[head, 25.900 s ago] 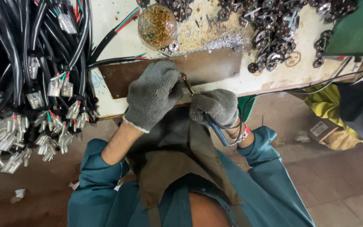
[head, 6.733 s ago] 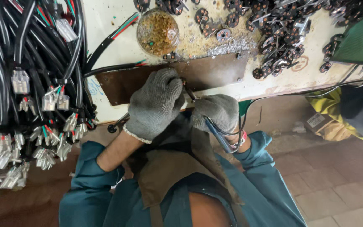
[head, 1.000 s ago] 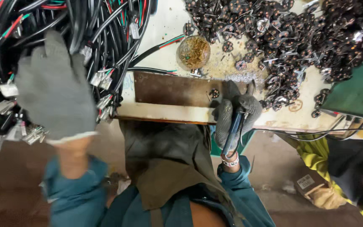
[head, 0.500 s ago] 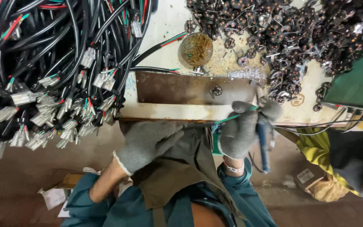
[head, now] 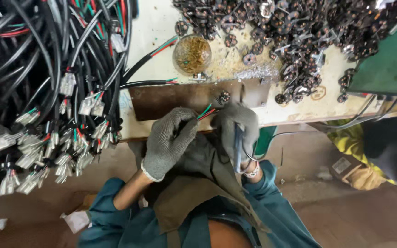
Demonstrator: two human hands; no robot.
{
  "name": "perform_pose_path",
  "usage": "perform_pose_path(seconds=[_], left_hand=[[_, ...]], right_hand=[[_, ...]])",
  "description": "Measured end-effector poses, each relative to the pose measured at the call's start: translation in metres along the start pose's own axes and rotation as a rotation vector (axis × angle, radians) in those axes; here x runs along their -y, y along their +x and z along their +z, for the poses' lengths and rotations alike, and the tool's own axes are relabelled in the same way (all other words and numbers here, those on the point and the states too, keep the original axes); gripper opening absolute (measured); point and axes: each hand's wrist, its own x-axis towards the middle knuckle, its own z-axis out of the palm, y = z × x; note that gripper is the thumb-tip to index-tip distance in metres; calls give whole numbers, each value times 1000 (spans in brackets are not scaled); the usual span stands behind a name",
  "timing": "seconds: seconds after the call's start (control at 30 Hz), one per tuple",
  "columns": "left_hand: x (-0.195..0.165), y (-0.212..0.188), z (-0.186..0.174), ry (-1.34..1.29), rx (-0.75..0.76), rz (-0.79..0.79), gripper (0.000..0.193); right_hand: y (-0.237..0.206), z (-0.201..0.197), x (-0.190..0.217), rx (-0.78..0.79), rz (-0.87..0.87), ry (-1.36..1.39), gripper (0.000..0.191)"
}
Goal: The person, wearing gloves, holds a wire with a connector in one hand and a soldering iron in the other, soldering the wire joint over a metal plate on the workbench. They repeatedly pick up wired connectors from the pile, solder each joint, and set the finished piece aside with the other completed connectors.
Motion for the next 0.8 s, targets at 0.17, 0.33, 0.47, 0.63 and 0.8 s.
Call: perform_pose_path(seconds=[0.17, 0.33, 0.47, 0.63, 0.8], left_hand=[[0, -6, 3, 161, 40, 197, 15], [-1, -8, 10, 122, -68, 218, 17], [-3, -9, 12, 125, -11, 213, 16], [-1, -6, 1, -215, 10, -139, 10], [4, -3, -4, -12, 231, -61, 13]], right_hand=[[-7, -8, 13, 20, 194, -143, 18], [-18, -1, 16, -85, 44, -332, 27], [-22, 6, 17, -124, 63, -233, 29], [-9, 0, 13, 133, 165, -204, 20], [-2, -9, 14, 158, 291, 15, 15]])
